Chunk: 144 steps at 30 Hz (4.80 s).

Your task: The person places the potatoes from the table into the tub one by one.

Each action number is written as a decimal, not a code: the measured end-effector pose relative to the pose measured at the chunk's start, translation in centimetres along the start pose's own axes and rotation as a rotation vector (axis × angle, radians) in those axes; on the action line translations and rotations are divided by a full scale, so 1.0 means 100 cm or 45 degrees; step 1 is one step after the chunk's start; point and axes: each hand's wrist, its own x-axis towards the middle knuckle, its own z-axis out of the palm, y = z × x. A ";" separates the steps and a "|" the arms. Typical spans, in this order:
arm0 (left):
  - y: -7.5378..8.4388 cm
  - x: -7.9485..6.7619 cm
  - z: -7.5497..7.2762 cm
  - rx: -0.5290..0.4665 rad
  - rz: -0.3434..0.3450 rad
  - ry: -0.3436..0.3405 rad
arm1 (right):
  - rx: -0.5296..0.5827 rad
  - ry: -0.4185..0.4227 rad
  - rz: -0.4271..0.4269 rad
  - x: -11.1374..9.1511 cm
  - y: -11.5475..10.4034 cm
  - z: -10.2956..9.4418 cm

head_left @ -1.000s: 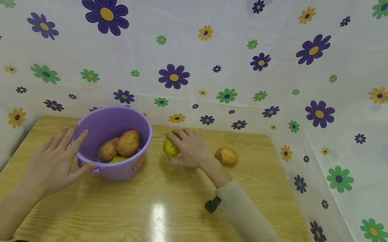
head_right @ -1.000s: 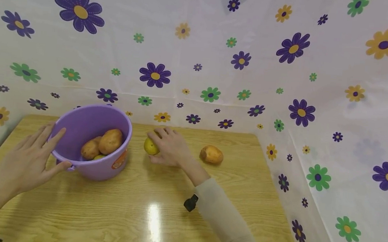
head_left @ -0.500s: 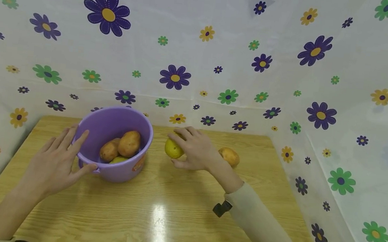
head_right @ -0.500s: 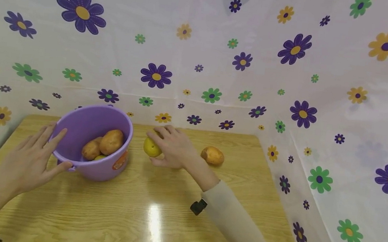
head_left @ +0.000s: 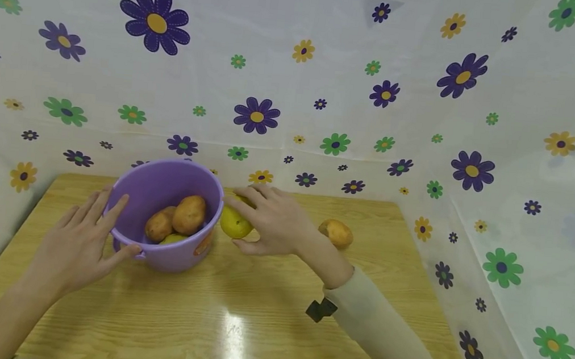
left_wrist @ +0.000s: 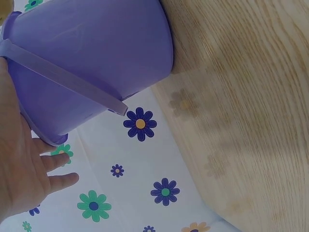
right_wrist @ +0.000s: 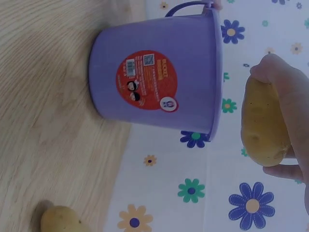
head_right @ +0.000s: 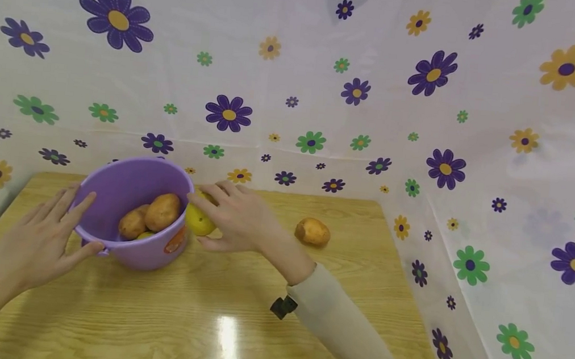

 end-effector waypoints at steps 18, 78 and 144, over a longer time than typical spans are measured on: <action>-0.002 -0.002 0.000 0.002 -0.012 -0.022 | -0.114 -0.057 -0.122 0.055 -0.030 0.007; -0.002 0.000 0.001 0.015 0.009 -0.010 | 0.070 -0.392 0.038 0.113 -0.023 0.040; -0.001 0.000 0.000 -0.031 -0.018 -0.022 | 0.113 -0.113 0.372 -0.084 0.012 0.075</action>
